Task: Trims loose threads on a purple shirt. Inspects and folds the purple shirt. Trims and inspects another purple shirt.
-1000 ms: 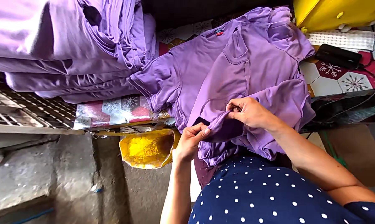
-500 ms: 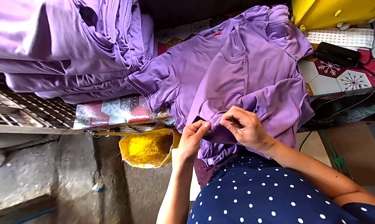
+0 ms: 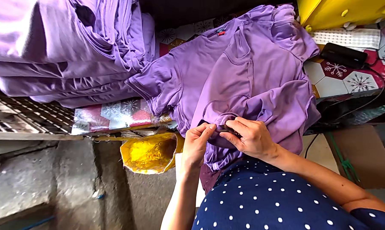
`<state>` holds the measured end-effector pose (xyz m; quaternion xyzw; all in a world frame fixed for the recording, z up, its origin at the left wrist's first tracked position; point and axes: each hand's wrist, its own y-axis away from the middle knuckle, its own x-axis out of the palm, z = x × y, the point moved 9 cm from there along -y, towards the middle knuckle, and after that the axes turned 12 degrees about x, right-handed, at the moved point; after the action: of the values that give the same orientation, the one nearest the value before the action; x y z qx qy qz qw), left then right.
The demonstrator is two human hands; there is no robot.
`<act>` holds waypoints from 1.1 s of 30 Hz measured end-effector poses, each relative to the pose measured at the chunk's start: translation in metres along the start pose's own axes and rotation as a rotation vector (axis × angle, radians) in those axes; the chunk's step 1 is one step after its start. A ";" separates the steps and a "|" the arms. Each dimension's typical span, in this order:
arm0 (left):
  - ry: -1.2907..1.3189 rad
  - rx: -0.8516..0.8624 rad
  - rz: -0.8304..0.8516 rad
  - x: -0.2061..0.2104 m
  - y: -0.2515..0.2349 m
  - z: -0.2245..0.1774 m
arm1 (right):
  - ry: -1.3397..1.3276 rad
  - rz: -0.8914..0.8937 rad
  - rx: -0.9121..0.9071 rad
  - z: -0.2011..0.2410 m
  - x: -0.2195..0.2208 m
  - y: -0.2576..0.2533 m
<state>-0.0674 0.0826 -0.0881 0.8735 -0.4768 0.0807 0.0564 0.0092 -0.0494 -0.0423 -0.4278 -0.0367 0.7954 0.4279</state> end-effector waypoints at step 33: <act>0.118 -0.248 -0.624 -0.085 0.048 0.095 | -0.302 0.060 0.678 -0.139 -0.006 0.060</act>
<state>-0.1446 0.1101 -0.1963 0.9575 -0.1887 0.0513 0.2118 0.0708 -0.1342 -0.1514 -0.1406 0.1786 0.8287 0.5114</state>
